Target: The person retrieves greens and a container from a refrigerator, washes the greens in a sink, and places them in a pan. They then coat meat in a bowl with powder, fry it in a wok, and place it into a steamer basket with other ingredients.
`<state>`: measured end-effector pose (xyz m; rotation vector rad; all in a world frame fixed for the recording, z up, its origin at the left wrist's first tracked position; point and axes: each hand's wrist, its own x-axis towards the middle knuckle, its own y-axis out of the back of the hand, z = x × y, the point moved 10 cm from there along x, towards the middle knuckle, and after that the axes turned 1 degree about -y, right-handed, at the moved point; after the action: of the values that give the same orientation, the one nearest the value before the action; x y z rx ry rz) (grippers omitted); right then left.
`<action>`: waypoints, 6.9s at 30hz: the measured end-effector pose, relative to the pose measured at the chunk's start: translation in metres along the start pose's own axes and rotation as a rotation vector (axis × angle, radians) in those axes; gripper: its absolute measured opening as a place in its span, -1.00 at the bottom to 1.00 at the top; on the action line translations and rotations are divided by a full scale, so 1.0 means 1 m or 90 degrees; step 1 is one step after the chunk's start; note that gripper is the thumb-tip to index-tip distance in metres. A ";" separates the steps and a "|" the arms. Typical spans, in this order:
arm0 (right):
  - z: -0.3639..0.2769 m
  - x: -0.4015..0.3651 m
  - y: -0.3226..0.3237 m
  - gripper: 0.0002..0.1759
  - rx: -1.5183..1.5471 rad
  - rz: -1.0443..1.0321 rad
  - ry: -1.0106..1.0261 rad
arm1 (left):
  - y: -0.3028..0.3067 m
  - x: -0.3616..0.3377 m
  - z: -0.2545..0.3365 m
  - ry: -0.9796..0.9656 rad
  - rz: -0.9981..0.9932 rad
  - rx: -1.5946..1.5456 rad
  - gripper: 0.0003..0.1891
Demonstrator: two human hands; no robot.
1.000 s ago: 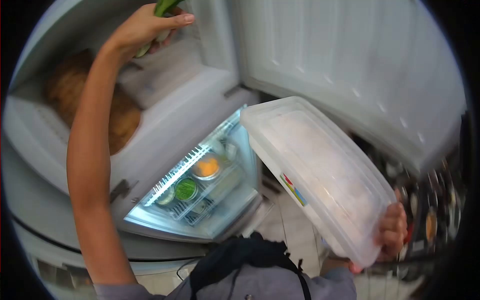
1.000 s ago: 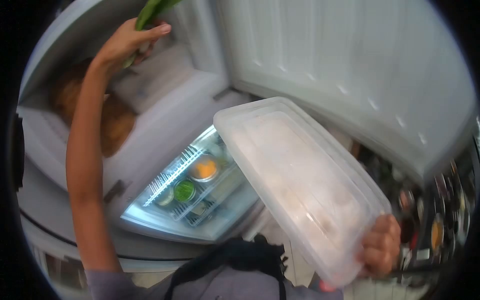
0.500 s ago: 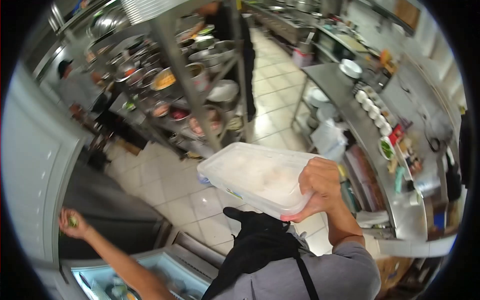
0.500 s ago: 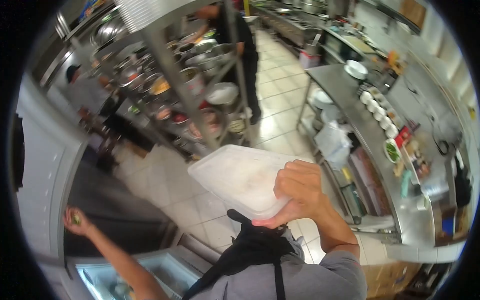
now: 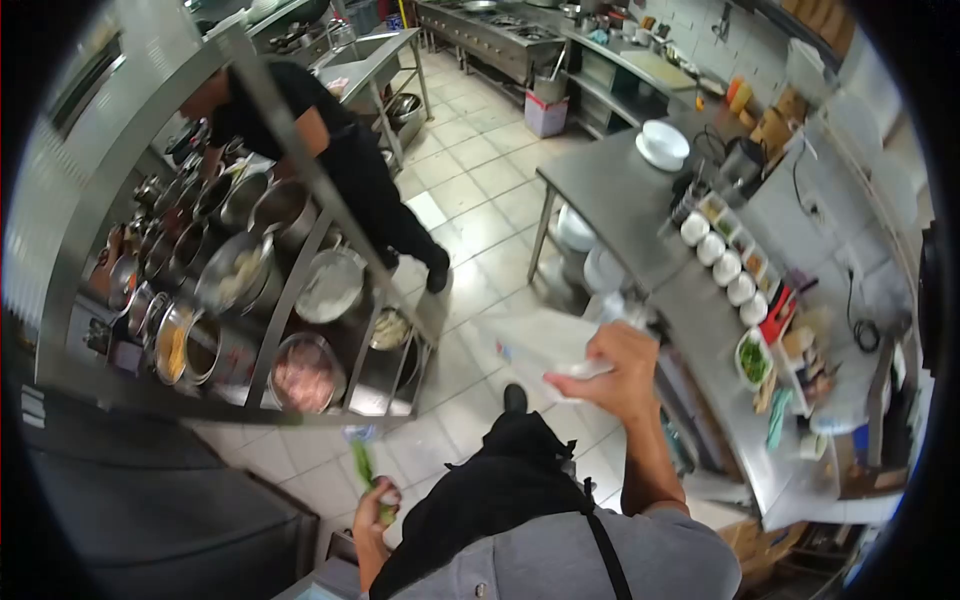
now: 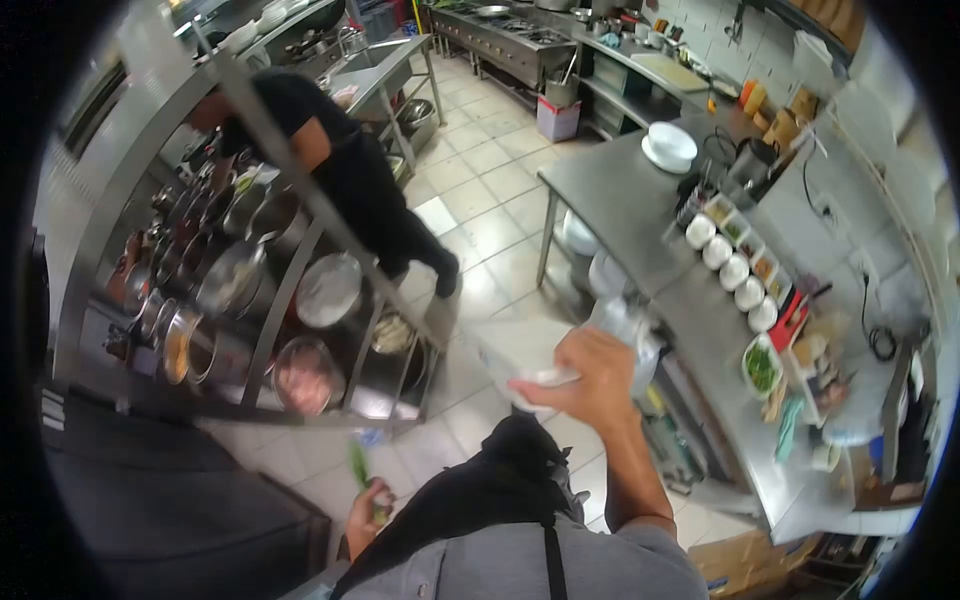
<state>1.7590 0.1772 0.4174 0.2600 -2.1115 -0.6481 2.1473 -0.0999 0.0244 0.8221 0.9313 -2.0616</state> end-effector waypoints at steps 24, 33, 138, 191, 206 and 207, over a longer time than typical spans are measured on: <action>0.579 0.409 -0.132 -0.42 -0.335 0.237 -0.318 | -0.885 0.545 0.524 0.104 -0.604 -0.051 -0.69; 0.835 0.581 -0.070 -0.40 -0.695 0.294 -0.222 | -1.145 0.695 0.619 0.077 -0.557 0.073 -0.62; 1.524 1.355 -0.917 -0.76 -0.065 0.126 -0.335 | -1.586 1.549 1.343 -0.088 -0.404 0.865 -0.73; 1.506 0.559 0.014 -0.73 0.033 0.586 -1.021 | -2.053 1.042 0.276 -0.111 -0.676 1.345 -0.19; 1.523 0.535 0.021 -0.66 0.084 0.368 -0.969 | -2.095 0.851 0.309 -0.073 -0.877 1.050 -0.58; 1.521 0.532 0.028 -0.65 0.041 0.347 -0.949 | -2.099 0.829 0.310 -0.050 -0.888 0.974 -0.56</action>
<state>0.2186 0.5185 0.0880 -1.0732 -3.3459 -0.4350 -0.0654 0.3757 0.2843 0.7265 -0.7059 -3.9952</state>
